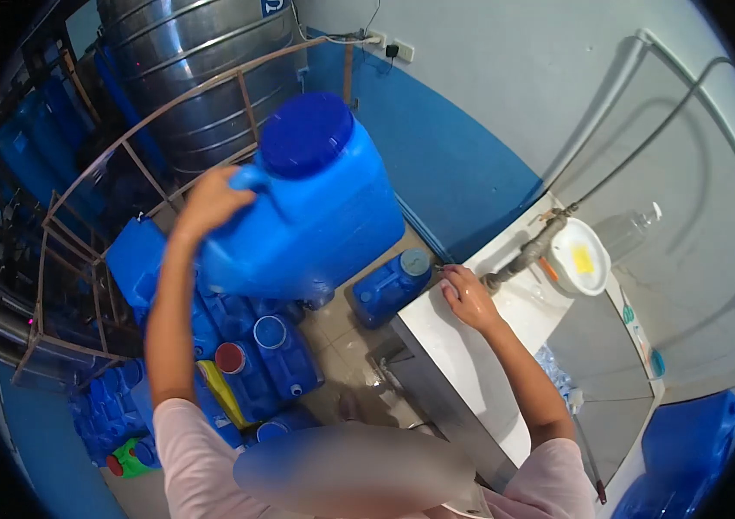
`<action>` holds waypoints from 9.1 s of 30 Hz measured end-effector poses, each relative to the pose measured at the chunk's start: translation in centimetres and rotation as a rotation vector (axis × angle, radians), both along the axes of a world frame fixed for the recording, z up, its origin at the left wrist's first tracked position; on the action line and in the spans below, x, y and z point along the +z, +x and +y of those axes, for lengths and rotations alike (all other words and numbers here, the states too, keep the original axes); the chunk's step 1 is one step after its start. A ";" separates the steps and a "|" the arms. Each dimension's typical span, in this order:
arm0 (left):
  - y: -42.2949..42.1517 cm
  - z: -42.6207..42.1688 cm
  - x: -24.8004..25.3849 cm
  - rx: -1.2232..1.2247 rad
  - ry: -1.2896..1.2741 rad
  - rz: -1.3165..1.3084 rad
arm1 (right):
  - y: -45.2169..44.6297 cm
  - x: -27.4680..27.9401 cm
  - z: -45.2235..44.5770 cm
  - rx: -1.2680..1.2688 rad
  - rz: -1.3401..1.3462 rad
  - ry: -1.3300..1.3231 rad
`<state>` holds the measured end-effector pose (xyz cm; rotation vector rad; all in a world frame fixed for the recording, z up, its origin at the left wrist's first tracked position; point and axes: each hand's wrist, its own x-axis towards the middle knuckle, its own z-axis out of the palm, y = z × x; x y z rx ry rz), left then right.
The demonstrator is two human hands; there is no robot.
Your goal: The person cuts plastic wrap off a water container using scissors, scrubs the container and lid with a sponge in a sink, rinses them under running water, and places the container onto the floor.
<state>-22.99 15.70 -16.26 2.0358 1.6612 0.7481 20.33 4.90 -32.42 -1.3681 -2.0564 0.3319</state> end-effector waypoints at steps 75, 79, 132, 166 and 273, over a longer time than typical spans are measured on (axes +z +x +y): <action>5.9 -17.2 -0.3 0.286 -0.116 -0.602 | 4.4 -1.8 -5.3 0.044 -0.042 0.267; 12.7 -19.9 9.8 0.123 0.119 -0.706 | 14.6 -0.8 -13.7 -0.047 0.006 0.166; 67.4 -41.7 -16.9 -1.027 0.408 0.035 | 53.6 -3.6 -20.2 -0.990 0.013 -0.045; 68.4 -42.2 -17.8 -0.965 0.432 0.050 | 40.0 -2.5 -38.2 -1.173 0.302 0.008; 66.0 -37.4 -17.1 -0.703 -1.121 -0.419 | 39.3 -0.1 -38.1 -1.108 0.767 -0.094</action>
